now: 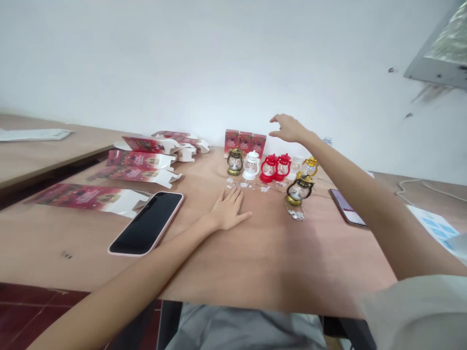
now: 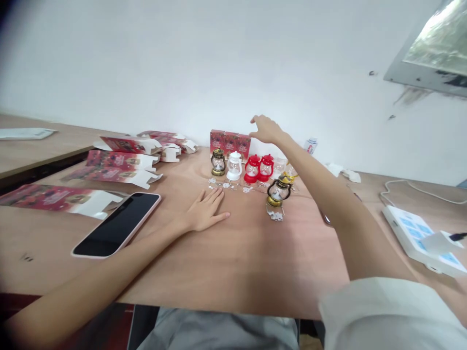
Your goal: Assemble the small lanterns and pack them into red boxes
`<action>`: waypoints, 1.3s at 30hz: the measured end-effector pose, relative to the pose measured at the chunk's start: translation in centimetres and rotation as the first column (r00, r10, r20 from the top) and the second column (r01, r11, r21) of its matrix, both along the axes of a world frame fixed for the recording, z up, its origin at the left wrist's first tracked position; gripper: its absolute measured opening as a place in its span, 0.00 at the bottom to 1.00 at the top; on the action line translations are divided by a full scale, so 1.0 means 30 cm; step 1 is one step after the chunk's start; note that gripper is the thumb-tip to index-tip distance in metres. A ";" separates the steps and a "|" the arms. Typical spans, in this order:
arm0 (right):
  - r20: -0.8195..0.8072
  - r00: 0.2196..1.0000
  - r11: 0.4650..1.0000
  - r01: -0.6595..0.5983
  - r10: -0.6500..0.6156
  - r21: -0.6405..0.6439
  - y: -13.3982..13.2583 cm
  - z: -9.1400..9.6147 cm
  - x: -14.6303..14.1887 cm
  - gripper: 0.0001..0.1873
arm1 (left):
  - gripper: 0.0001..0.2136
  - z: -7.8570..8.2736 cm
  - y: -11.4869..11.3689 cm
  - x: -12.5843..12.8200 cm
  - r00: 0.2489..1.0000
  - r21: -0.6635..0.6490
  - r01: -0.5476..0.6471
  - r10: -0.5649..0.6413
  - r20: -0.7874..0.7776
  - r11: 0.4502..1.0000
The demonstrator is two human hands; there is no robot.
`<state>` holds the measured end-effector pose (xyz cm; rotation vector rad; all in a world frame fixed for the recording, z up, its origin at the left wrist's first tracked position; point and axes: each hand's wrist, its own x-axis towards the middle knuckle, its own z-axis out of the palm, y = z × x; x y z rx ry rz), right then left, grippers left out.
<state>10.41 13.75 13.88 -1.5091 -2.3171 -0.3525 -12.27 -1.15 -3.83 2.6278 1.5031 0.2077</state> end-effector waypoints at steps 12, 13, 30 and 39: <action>0.515 0.855 0.933 0.236 -0.065 -0.273 -0.511 -0.157 0.127 0.20 | 0.37 -0.009 0.021 -0.013 0.999 0.025 0.016 -0.017 0.038 1.000; 0.474 0.878 0.933 0.223 -0.066 -0.284 -0.507 -0.157 0.146 0.18 | 0.37 -0.009 0.023 -0.016 0.999 0.023 0.014 -0.015 0.046 1.000; -0.960 0.279 0.805 -0.575 0.024 -0.147 -0.626 -0.513 -0.064 0.20 | 0.29 0.030 -0.095 0.135 0.261 -0.124 0.043 0.109 0.959 0.991; -0.340 0.925 0.919 0.025 -0.170 -0.393 -0.579 -0.468 0.214 0.13 | 0.28 0.049 -0.028 0.051 0.390 0.061 -0.198 0.022 0.921 0.978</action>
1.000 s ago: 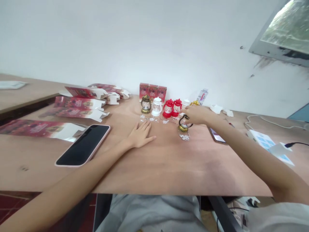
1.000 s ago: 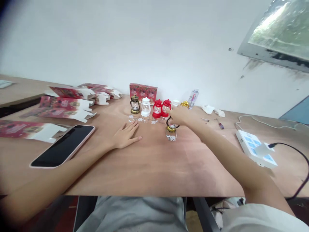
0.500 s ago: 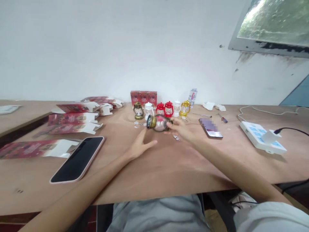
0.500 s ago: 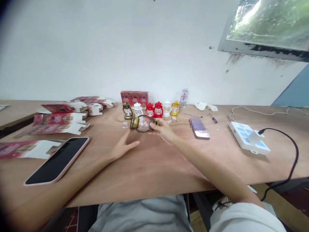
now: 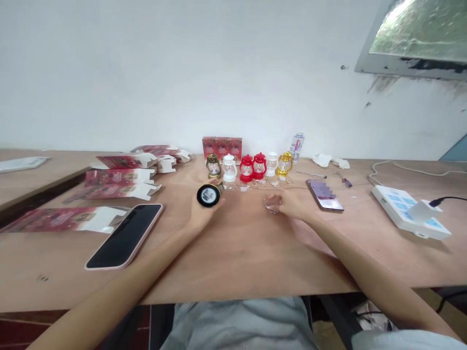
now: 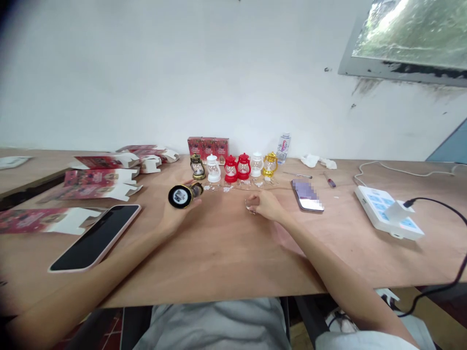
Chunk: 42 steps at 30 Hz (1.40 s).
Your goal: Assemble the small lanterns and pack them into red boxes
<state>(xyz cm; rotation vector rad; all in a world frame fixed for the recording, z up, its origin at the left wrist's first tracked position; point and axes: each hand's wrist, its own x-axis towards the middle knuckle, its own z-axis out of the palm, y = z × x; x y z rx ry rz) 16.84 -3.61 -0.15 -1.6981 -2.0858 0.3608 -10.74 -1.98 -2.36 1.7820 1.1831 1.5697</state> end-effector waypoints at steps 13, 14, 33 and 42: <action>-0.001 0.989 0.988 -0.146 0.146 0.057 -0.004 -0.043 -0.052 0.07 | 0.24 -0.009 0.015 -0.014 0.996 -0.012 -0.049 0.048 -0.075 0.999; -0.012 0.989 0.985 -0.148 0.149 0.090 -0.006 -0.047 -0.058 0.07 | 0.23 -0.013 0.016 -0.014 0.994 0.008 -0.061 0.061 -0.086 0.998; -0.071 0.986 0.989 -0.150 0.150 0.007 -0.015 -0.013 -0.040 0.09 | 0.21 0.016 -0.035 -0.010 0.897 0.142 -0.016 0.077 -0.435 0.990; 0.091 0.969 0.969 -0.235 0.228 0.081 -0.006 -0.053 -0.065 0.11 | 0.24 0.011 -0.052 -0.007 0.824 0.133 0.048 0.036 -0.566 0.990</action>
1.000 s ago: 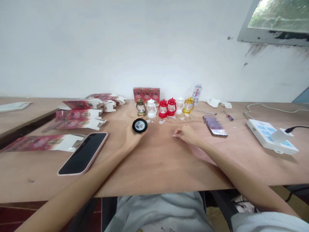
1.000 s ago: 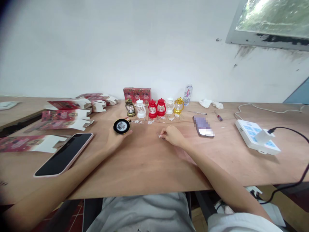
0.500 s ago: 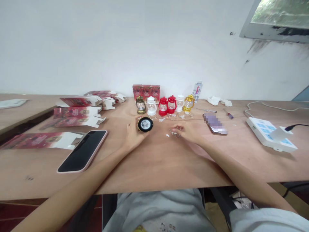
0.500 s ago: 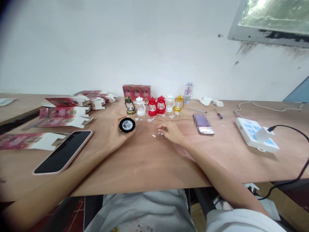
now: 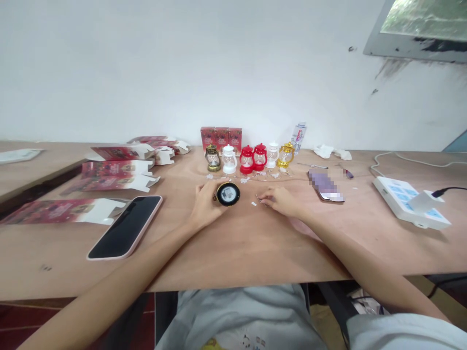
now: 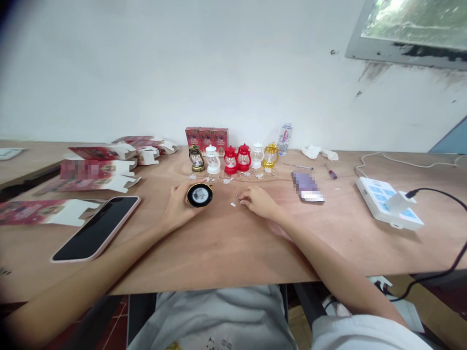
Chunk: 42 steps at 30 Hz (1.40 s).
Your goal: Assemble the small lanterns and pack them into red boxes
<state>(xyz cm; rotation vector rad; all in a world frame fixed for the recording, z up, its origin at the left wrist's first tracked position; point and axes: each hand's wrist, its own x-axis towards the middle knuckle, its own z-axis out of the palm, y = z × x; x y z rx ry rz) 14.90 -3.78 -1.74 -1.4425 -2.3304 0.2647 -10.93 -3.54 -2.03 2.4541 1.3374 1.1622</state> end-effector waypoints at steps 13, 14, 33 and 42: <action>-0.514 0.857 0.993 0.078 -0.024 0.085 -0.049 0.008 -0.049 0.04 | 0.24 0.005 -0.009 0.009 0.998 0.024 0.050 -0.049 -0.035 0.998; -0.593 0.805 0.994 0.064 0.002 0.090 -0.058 0.008 -0.061 0.04 | 0.24 0.006 -0.010 0.011 0.998 0.019 0.056 -0.055 -0.043 0.998; -0.825 0.562 0.998 -0.010 0.059 0.065 -0.138 0.011 -0.150 0.08 | 0.20 0.007 -0.020 0.018 0.987 0.040 0.126 -0.121 -0.110 0.991; -0.672 0.703 0.952 -0.023 0.232 0.305 -0.150 0.015 -0.147 0.06 | 0.21 0.004 -0.025 0.024 0.973 0.112 0.131 -0.106 -0.203 0.985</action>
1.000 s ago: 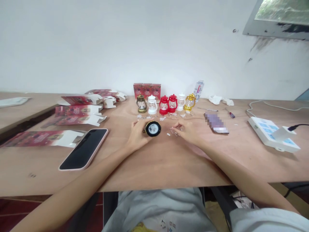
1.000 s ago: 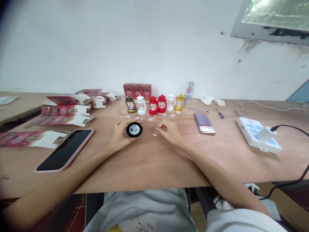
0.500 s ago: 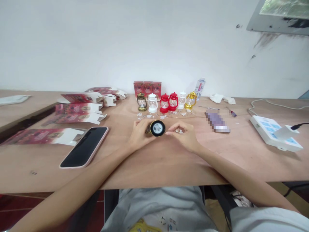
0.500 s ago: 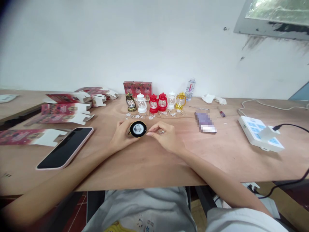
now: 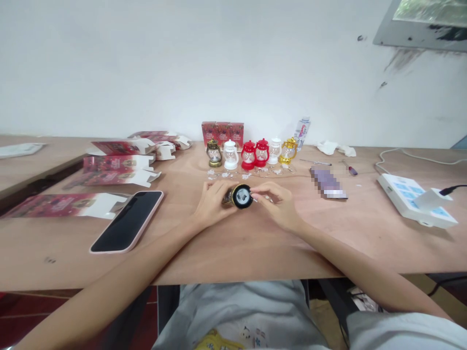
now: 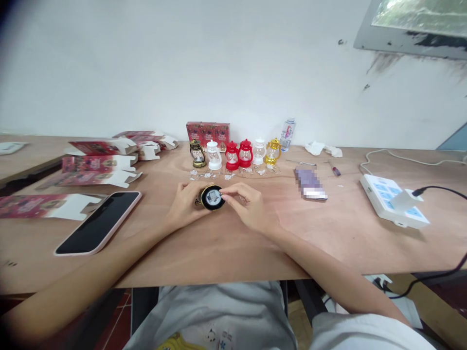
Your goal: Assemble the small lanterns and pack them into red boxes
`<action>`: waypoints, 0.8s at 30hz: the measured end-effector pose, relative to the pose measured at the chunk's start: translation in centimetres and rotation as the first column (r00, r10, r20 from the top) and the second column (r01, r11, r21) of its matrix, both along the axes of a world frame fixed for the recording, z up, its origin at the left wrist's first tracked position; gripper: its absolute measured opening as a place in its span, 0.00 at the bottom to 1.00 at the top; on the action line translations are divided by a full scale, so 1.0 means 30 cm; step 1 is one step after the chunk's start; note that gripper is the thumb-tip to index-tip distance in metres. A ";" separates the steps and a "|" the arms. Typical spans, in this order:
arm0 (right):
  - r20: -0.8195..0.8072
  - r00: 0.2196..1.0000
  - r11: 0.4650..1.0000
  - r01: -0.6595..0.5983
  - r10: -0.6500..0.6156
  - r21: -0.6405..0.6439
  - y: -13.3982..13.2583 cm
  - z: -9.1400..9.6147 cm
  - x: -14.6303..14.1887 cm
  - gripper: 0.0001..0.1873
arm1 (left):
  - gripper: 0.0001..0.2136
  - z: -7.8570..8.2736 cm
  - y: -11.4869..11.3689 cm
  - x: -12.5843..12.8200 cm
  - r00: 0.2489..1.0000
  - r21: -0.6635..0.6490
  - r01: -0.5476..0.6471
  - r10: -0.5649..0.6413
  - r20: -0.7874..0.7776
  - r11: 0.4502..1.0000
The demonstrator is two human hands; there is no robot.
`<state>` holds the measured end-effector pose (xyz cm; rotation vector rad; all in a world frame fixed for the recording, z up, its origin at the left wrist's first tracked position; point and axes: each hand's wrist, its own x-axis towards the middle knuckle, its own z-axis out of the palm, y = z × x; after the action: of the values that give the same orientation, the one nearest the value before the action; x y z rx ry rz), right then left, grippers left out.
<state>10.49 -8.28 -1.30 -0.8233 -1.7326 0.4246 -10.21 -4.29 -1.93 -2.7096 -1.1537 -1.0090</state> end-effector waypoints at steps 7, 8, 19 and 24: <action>0.231 0.972 0.984 0.005 -0.047 0.179 -0.025 0.028 -0.003 0.07 | 0.19 -0.002 -0.005 0.006 0.999 0.098 0.037 -0.034 -0.036 0.994; 0.239 0.969 0.980 0.006 -0.056 0.201 -0.025 0.028 -0.004 0.06 | 0.19 -0.002 -0.006 0.008 0.999 0.102 0.039 -0.035 -0.038 0.994; 0.175 0.973 0.946 0.092 -0.152 0.311 -0.013 0.004 -0.007 0.07 | 0.21 0.003 -0.036 0.031 0.993 0.040 0.094 -0.091 -0.070 0.995; 0.151 0.983 0.974 0.071 -0.106 0.217 -0.001 0.000 -0.002 0.08 | 0.21 -0.003 -0.030 0.029 0.992 0.026 0.104 -0.102 -0.072 0.994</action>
<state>10.42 -8.32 -1.31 -0.7949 -1.8455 0.1126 -9.35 -5.20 -2.01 -2.7821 -0.9895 -0.9260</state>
